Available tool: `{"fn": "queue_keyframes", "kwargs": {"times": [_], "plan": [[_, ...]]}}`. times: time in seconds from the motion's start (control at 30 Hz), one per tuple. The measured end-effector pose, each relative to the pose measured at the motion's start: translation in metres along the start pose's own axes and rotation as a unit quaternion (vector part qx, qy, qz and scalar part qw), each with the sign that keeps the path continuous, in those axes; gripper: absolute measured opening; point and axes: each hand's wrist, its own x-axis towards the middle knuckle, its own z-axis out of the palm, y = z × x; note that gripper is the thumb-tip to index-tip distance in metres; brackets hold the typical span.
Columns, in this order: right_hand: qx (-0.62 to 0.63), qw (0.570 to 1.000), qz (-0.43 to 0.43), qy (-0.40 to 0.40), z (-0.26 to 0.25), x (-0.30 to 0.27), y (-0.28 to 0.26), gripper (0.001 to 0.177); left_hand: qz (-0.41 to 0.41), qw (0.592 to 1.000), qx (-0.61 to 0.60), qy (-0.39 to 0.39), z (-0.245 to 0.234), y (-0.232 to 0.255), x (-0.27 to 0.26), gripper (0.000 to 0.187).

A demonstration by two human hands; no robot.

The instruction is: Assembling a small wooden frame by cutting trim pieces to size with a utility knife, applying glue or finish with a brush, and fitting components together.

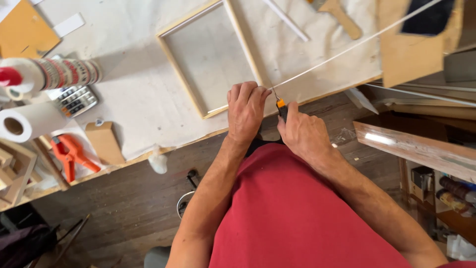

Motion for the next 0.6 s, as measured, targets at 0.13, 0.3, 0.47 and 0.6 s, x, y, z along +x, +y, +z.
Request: {"fn": "queue_keyframes", "kwargs": {"times": [0.13,0.3,0.47,0.6], "plan": [[-0.002,0.999,0.051,0.008,-0.013,-0.022,0.052,0.039,0.065,0.996,-0.054,-0.009,0.024,0.044,0.027,0.015],[-0.026,0.988,0.148,-0.024,-0.02,-0.047,0.142,0.036,0.096,0.991,-0.08,-0.052,0.098,0.121,0.039,0.018],[0.037,0.976,0.208,-0.044,-0.022,-0.046,0.22,0.034,0.129,0.99,-0.049,-0.041,0.18,0.17,0.051,0.025],[0.052,0.969,0.235,-0.061,-0.029,-0.015,0.254,0.042,0.124,0.99,-0.036,-0.049,0.227,0.181,0.067,0.022]]}}
